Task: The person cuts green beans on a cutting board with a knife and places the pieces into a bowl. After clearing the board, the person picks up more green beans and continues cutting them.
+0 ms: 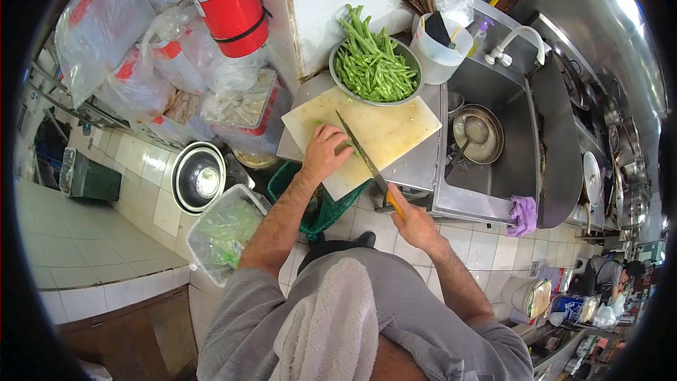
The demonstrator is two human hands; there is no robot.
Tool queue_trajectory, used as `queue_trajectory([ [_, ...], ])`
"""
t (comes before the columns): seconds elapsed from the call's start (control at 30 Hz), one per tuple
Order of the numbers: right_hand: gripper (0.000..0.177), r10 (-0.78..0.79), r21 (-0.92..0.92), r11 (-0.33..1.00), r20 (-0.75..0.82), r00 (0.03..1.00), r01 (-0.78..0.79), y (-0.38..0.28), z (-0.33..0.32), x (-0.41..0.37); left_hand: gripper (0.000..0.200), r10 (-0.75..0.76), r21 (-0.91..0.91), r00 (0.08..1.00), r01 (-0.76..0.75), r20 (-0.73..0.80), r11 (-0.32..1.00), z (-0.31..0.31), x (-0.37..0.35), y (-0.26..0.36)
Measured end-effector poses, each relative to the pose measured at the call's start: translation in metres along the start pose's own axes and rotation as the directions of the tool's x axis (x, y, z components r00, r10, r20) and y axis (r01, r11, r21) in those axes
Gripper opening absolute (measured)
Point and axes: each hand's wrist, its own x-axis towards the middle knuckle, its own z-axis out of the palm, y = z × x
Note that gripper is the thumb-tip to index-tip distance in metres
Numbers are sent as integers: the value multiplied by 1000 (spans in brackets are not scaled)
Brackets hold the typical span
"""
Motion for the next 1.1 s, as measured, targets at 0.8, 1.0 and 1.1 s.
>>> queue_trajectory([
  [0.8,69,-78,-40,997,-135,988,73,-3,14,32,17,7,-67,1000,-6,23,998,-1,1,-9],
  [1.0,68,-137,-77,989,-158,978,126,-6,-4,5,10,1,-89,999,-5,-45,996,4,3,-8],
  [1.1,68,-119,-103,989,-143,983,105,-5,6,-13,11,-16,-92,998,10,-55,996,4,1,-7],
])
